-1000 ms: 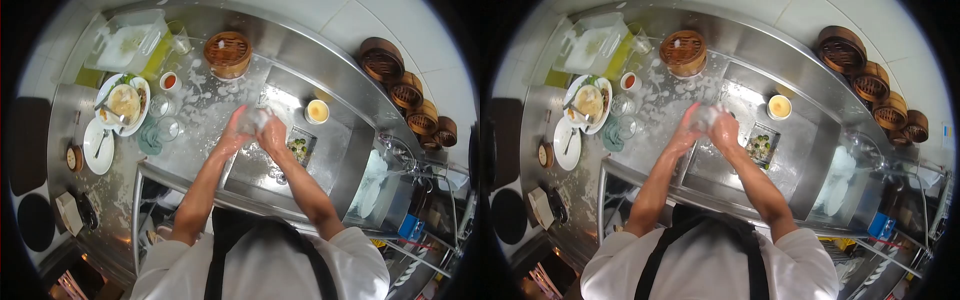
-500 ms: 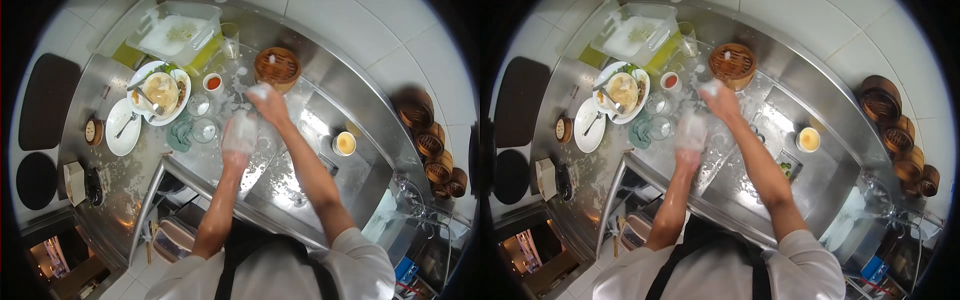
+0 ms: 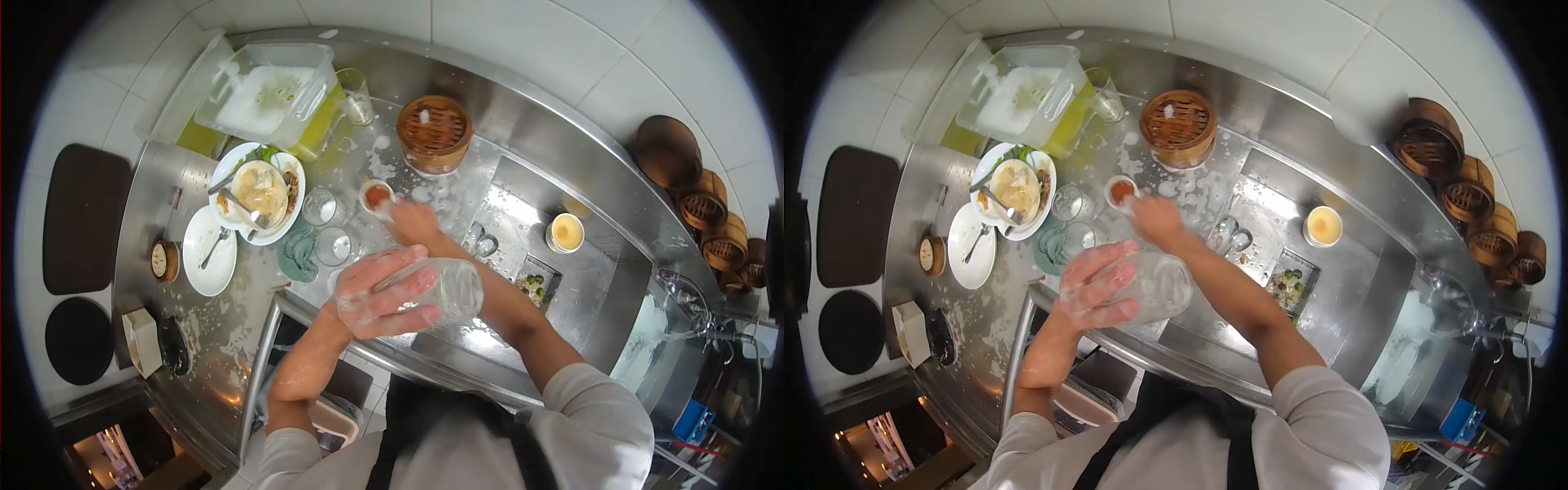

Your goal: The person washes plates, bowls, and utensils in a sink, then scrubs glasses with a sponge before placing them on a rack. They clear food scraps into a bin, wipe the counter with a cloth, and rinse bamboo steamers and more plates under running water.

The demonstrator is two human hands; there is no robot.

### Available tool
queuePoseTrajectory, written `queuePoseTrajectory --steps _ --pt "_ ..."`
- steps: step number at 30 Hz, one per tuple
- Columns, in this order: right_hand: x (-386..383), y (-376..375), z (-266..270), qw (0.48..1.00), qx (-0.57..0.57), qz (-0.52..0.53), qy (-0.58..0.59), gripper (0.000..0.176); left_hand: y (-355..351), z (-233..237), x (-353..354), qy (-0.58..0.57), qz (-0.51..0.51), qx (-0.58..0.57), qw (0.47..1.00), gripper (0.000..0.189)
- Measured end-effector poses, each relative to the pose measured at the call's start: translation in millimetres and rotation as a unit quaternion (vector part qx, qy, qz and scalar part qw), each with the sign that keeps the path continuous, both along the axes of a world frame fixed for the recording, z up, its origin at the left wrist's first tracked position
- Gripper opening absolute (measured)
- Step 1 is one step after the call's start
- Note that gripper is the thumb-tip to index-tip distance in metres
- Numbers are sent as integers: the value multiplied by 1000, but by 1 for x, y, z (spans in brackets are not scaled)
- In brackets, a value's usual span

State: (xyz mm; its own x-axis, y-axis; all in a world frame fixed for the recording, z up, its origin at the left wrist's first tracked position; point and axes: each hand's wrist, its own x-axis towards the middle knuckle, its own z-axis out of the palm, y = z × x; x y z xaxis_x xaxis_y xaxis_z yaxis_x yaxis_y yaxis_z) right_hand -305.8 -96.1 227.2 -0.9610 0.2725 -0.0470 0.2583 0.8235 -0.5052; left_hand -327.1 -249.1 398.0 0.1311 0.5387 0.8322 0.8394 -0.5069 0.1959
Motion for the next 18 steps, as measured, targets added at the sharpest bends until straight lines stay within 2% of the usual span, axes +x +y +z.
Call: queuePoseTrajectory --steps 2,4,5,6,7,10,12,13,14,15,16,17,18 --pt "75 11 -3 998 -44 -15 35 29 9 -14 -5 22 -21 -15 999 39" --pt "147 11 -15 962 -152 -182 137 32 17 -41 -27 34 75 -53 995 41" --pt "183 20 -18 860 -408 -277 129 32 26 -42 -38 7 96 -81 992 43" --pt "205 29 -19 686 -630 -348 113 33 38 -42 -52 -19 117 -109 987 46" --pt "213 28 -19 685 -628 -353 112 33 48 -53 -69 -18 168 -154 974 49" --pt "228 22 -20 568 -735 -349 124 34 80 -84 -120 -15 286 -318 904 54" --pt "224 11 -19 478 -799 -340 136 35 88 -130 -174 47 350 -381 855 53" --pt "201 2 -6 708 -618 -322 111 33 92 -144 -198 50 382 -423 820 50" --pt "172 -13 13 875 -387 -280 73 30 92 -153 -211 54 412 -467 780 48" --pt "154 -20 28 935 -270 -220 73 30 95 -153 -216 59 408 -465 783 48" --pt "137 -23 37 975 -145 -153 70 30 99 -150 -221 23 434 -486 758 46" --pt "122 -27 37 974 -147 -154 71 30 94 -152 -225 -15 460 -509 728 46" --pt "106 -28 35 984 -102 -143 26 28 94 -165 -243 -15 462 -509 726 46"
